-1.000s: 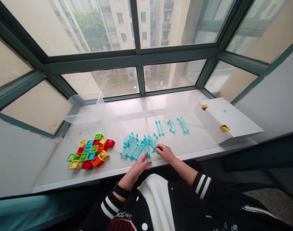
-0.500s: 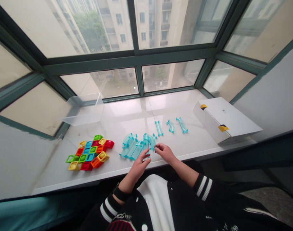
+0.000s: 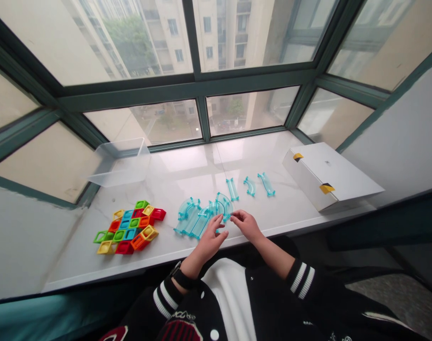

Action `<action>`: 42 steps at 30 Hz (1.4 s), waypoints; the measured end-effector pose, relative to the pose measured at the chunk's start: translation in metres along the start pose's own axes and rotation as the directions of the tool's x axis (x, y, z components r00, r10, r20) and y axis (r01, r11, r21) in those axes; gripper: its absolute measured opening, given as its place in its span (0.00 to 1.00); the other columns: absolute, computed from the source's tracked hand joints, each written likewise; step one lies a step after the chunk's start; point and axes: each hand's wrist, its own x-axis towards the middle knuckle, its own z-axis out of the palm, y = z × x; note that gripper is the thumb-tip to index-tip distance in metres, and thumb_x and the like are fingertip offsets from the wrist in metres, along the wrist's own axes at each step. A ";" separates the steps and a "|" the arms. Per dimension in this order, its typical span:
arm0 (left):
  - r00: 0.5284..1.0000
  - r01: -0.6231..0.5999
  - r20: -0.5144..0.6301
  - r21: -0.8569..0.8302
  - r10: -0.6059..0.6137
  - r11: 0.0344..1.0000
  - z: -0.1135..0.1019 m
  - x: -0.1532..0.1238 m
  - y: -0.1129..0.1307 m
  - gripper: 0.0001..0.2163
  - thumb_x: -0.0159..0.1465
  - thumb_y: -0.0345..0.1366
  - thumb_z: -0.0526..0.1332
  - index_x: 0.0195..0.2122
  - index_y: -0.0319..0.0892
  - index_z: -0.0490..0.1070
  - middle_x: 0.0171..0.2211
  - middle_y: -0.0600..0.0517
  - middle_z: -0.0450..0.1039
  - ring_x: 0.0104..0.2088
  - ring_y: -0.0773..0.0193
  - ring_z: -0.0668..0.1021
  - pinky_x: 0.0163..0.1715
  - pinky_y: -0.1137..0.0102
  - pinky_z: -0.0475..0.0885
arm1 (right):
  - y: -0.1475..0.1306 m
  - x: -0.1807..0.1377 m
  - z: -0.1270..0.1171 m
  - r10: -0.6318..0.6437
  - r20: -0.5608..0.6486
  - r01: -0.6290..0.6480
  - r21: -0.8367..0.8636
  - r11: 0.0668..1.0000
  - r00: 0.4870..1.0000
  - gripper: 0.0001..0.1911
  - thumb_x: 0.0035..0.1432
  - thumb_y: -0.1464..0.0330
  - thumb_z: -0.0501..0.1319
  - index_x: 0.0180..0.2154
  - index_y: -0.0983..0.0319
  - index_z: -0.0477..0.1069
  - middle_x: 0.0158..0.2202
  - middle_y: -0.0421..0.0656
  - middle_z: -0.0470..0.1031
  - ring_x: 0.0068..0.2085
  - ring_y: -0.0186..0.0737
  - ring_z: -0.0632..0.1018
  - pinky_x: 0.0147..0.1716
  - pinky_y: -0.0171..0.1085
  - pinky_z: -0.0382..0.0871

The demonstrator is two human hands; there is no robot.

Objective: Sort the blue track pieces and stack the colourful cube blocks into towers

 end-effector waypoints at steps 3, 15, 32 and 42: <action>0.999 -0.027 0.043 0.029 0.026 0.999 0.009 0.014 0.003 0.31 0.63 0.44 0.71 0.68 0.52 0.70 0.72 0.40 0.58 0.58 0.47 0.77 0.49 0.57 0.79 | 0.002 0.002 -0.011 -0.007 -0.067 0.005 -0.032 0.999 0.998 0.19 0.60 0.49 0.66 0.41 0.58 0.78 0.39 0.46 0.84 0.42 0.47 0.84 0.47 0.45 0.78; 0.975 -0.111 0.210 0.163 0.075 0.980 0.059 0.097 0.019 0.34 0.65 0.44 0.69 0.71 0.49 0.65 0.74 0.38 0.53 0.57 0.46 0.77 0.52 0.53 0.77 | 0.001 0.031 -0.068 0.005 -0.354 -0.010 -0.013 1.000 0.935 0.21 0.56 0.49 0.69 0.41 0.59 0.78 0.41 0.48 0.85 0.43 0.51 0.84 0.48 0.48 0.77; 0.988 0.061 0.128 0.202 -0.088 0.978 0.101 0.166 0.015 0.40 0.62 0.34 0.67 0.75 0.43 0.55 0.70 0.36 0.64 0.50 0.57 0.79 0.51 0.63 0.75 | 0.026 0.091 -0.090 -0.029 -0.511 -0.094 -0.213 0.972 0.859 0.15 0.55 0.52 0.65 0.35 0.56 0.80 0.35 0.44 0.86 0.39 0.50 0.84 0.46 0.46 0.76; 0.975 0.159 0.127 0.173 -0.182 0.972 0.101 0.172 0.016 0.42 0.62 0.36 0.68 0.76 0.41 0.52 0.36 0.50 0.77 0.30 0.65 0.73 0.38 0.66 0.74 | 0.031 0.102 -0.088 -0.012 -0.516 -0.121 -0.224 0.967 0.856 0.13 0.55 0.54 0.65 0.33 0.57 0.79 0.35 0.44 0.86 0.38 0.50 0.84 0.44 0.47 0.76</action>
